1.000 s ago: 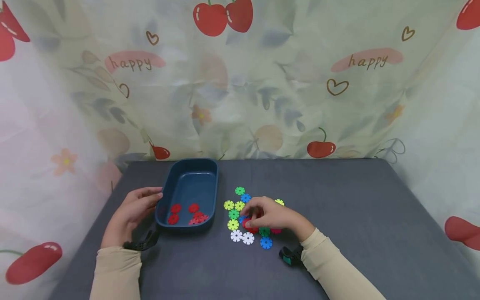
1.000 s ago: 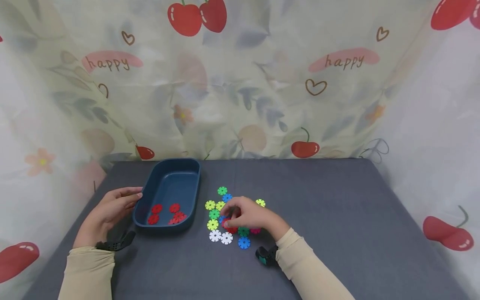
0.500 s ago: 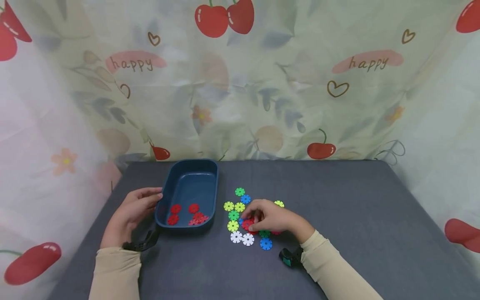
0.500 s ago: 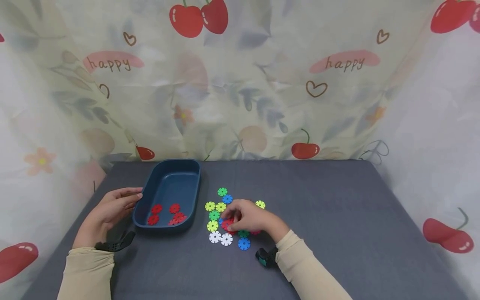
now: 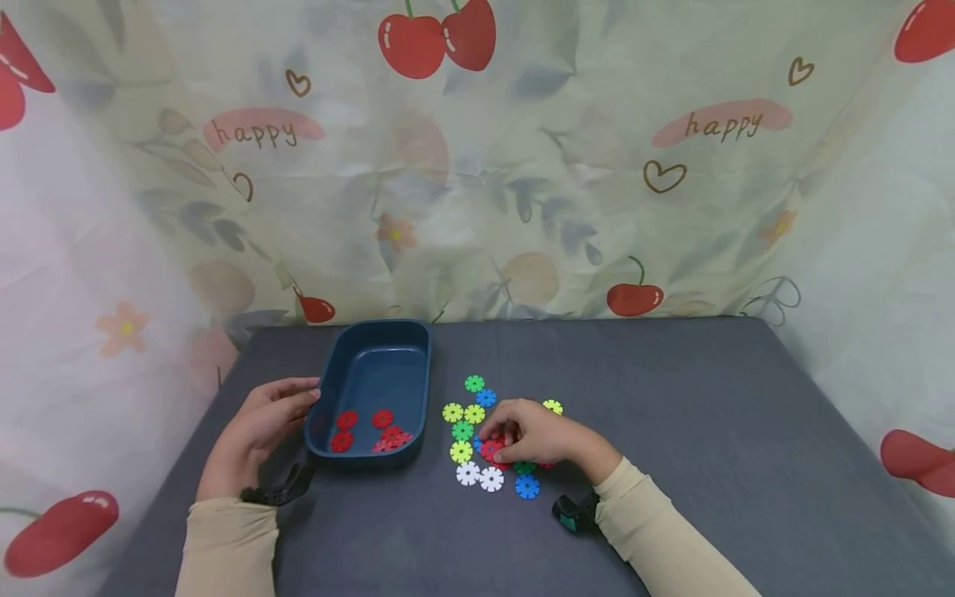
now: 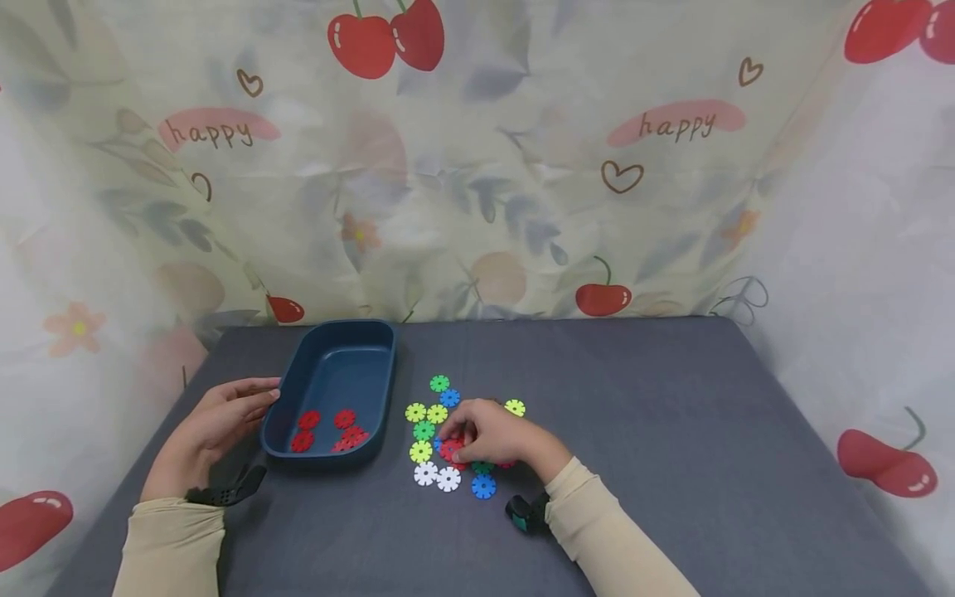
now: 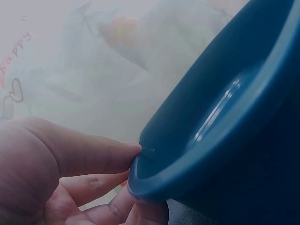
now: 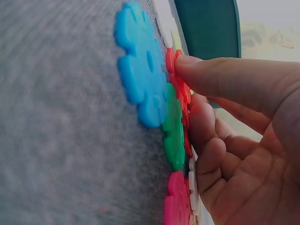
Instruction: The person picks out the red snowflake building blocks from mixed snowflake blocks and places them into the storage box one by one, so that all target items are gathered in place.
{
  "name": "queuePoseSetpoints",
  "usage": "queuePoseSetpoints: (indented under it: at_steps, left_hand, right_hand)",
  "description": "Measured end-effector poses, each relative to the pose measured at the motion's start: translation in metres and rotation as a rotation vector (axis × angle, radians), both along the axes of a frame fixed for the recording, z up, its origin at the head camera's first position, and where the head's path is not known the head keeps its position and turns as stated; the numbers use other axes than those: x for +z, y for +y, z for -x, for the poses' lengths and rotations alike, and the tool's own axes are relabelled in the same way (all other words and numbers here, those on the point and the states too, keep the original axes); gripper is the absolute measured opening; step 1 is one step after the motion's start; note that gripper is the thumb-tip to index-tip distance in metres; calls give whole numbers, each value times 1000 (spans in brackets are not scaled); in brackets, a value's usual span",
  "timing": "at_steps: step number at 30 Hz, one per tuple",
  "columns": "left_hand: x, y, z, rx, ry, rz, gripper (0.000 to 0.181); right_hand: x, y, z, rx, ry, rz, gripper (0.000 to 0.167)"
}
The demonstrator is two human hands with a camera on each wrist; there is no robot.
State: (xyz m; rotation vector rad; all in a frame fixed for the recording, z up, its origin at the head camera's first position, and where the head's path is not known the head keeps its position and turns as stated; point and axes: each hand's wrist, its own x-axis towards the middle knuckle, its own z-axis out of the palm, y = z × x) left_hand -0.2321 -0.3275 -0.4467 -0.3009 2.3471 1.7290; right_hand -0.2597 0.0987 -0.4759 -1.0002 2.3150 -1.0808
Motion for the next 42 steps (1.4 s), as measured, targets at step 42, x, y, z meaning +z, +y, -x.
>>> queuePoseSetpoints:
  at_steps: [42]
  left_hand:
    - [-1, -2, 0, -16, 0, 13, 62]
  right_hand:
    - [11, 4, 7, -152, -20, 319, 10]
